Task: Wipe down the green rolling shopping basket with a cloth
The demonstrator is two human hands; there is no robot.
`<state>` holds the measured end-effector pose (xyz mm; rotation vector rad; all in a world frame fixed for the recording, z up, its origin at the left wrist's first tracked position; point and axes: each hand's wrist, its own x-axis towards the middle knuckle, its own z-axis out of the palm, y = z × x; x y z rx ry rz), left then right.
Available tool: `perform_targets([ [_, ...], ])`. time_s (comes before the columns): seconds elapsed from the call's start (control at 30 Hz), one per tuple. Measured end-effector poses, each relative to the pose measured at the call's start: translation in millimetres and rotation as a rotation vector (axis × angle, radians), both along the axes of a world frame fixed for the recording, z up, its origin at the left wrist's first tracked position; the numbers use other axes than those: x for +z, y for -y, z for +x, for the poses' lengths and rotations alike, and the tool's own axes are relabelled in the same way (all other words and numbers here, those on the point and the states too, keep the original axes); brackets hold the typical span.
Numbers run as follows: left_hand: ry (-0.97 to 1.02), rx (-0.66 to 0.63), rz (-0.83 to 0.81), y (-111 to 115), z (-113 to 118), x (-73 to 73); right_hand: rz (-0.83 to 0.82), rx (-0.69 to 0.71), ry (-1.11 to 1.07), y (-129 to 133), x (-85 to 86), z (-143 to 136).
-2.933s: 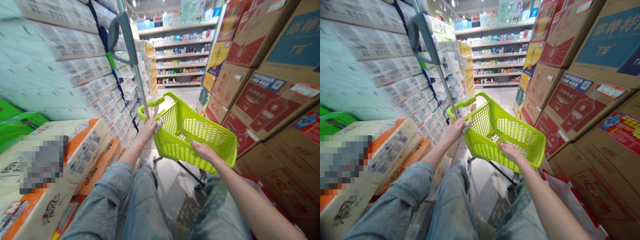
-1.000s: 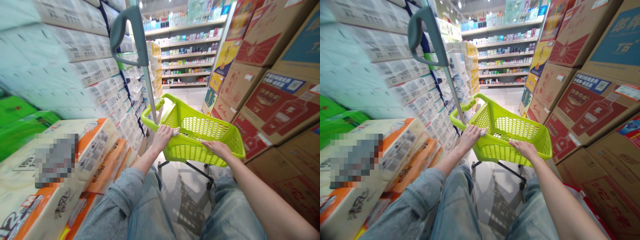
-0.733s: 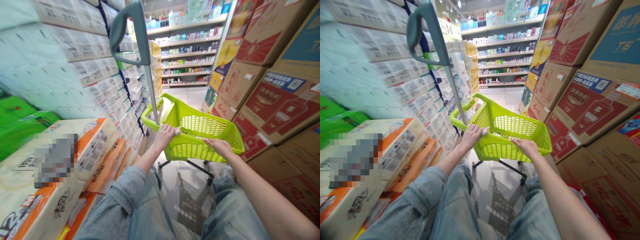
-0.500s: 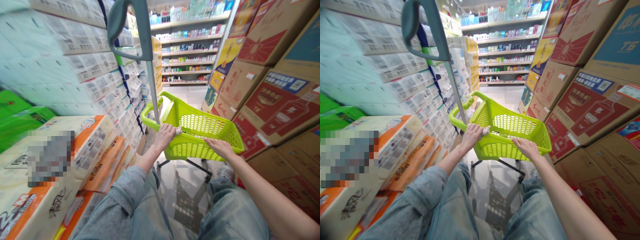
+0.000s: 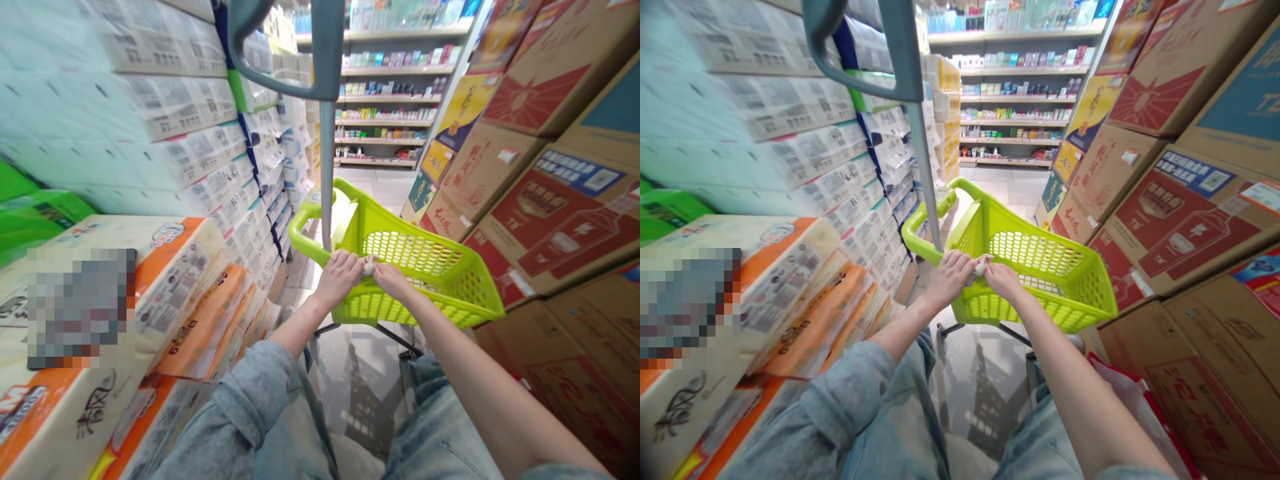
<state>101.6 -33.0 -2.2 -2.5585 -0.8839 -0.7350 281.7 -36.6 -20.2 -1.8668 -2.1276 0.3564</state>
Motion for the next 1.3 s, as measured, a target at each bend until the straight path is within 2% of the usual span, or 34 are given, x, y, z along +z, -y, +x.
perform_targets([
  [0.17,0.032,-0.029,0.008,0.1,-0.9,-5.2,-0.046,0.02,-0.138,-6.7,-5.2,8.9],
  [0.33,0.042,-0.081,0.082,-0.6,-9.9,-12.9,-0.043,0.016,-0.134,-5.0,-8.0,16.4],
  [0.6,0.005,-0.084,0.074,-0.7,-56.4,2.6,-0.039,-0.019,-0.072,-0.1,-4.4,11.0],
  [0.67,0.08,-0.062,0.052,1.0,-66.8,-1.0,-0.043,-0.042,-0.058,0.0,-3.3,10.2],
  [0.77,0.286,0.044,0.002,2.3,-73.4,-17.5,-0.055,-0.061,-0.047,-1.5,-2.6,9.4],
  [0.87,0.453,0.187,-0.081,4.1,-67.7,-36.5,-0.065,-0.085,-0.028,-3.7,-2.6,8.7],
  [0.97,0.557,0.246,-0.227,10.9,-50.5,-48.0,-0.06,-0.106,-0.012,-5.0,-2.3,7.9],
  [1.1,0.592,0.188,-0.477,26.3,-17.9,-53.1,-0.058,-0.13,0.003,-4.3,-0.6,6.5],
  [1.2,0.649,0.155,-0.599,35.3,1.0,-53.6,-0.063,-0.123,0.024,-2.8,0.7,5.2],
  [1.3,0.825,0.228,-0.636,39.1,5.7,-51.8,-0.072,-0.116,0.033,-0.8,1.5,4.4],
])
